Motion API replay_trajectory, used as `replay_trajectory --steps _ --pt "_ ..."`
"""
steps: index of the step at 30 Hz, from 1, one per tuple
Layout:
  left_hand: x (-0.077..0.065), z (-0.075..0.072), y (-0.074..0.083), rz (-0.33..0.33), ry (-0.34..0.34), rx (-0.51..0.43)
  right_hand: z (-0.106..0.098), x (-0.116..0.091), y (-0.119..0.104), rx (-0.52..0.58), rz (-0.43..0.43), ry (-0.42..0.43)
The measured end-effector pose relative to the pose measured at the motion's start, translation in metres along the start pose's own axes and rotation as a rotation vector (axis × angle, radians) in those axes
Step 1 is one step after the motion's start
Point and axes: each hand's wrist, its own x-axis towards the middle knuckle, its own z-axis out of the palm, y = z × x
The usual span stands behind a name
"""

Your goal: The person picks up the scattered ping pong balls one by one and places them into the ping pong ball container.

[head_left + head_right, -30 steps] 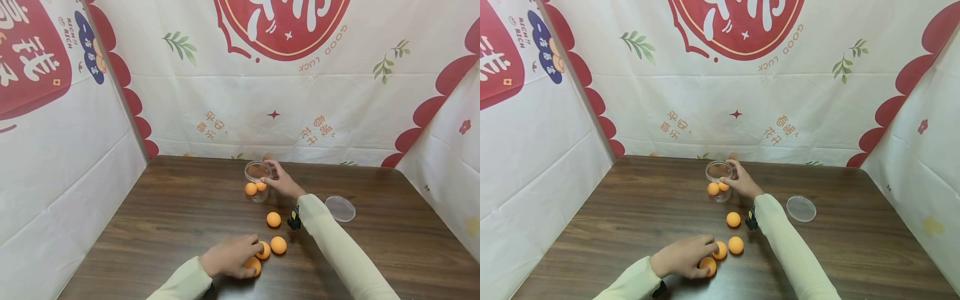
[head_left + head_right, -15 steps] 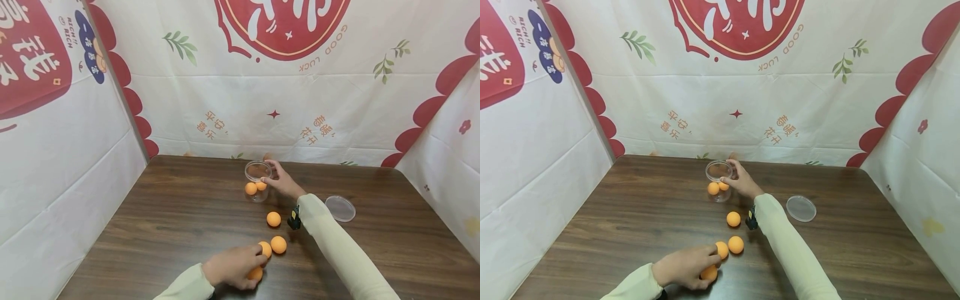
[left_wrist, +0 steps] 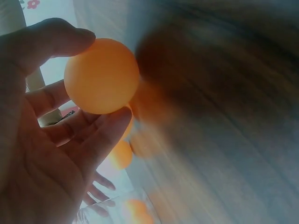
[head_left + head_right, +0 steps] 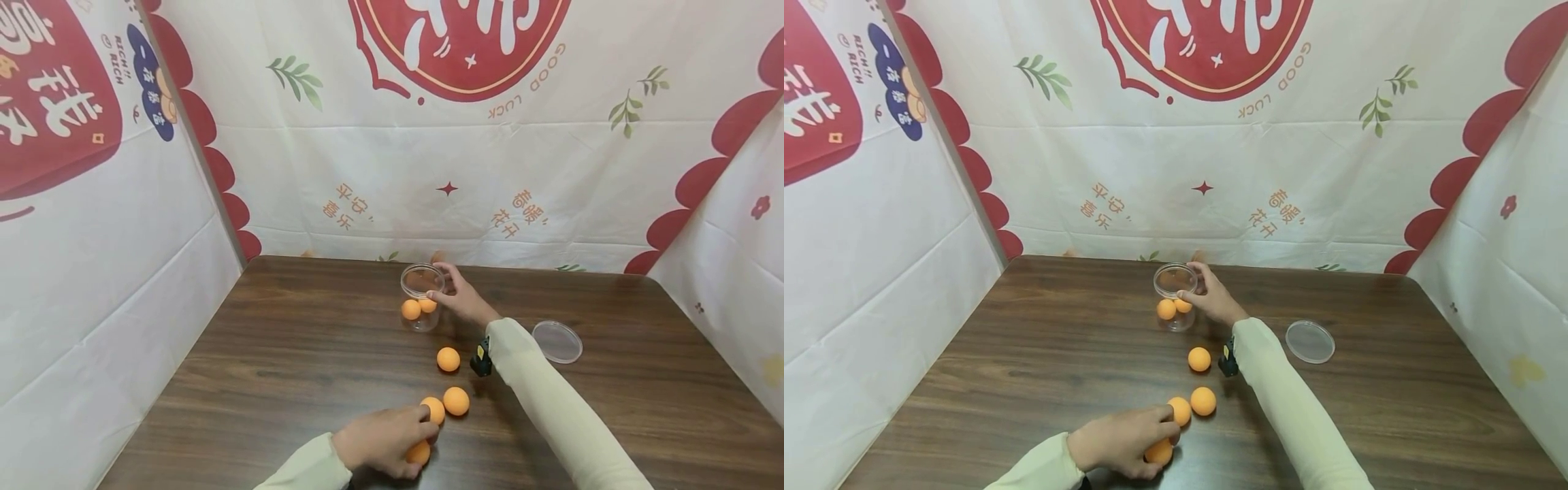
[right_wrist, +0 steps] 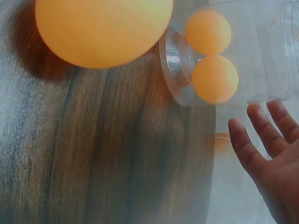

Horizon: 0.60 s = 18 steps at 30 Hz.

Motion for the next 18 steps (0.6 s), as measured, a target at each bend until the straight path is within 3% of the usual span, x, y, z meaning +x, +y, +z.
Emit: replay_trajectory --steps 10,18 --pt "0.002 -0.007 -0.002 -0.007 0.014 -0.018 0.000 0.000 0.001 0.001 0.000 0.000" --pt "0.003 -0.021 -0.005 -0.032 0.032 0.014 0.001 -0.002 -0.003 -0.010 0.005 0.008"
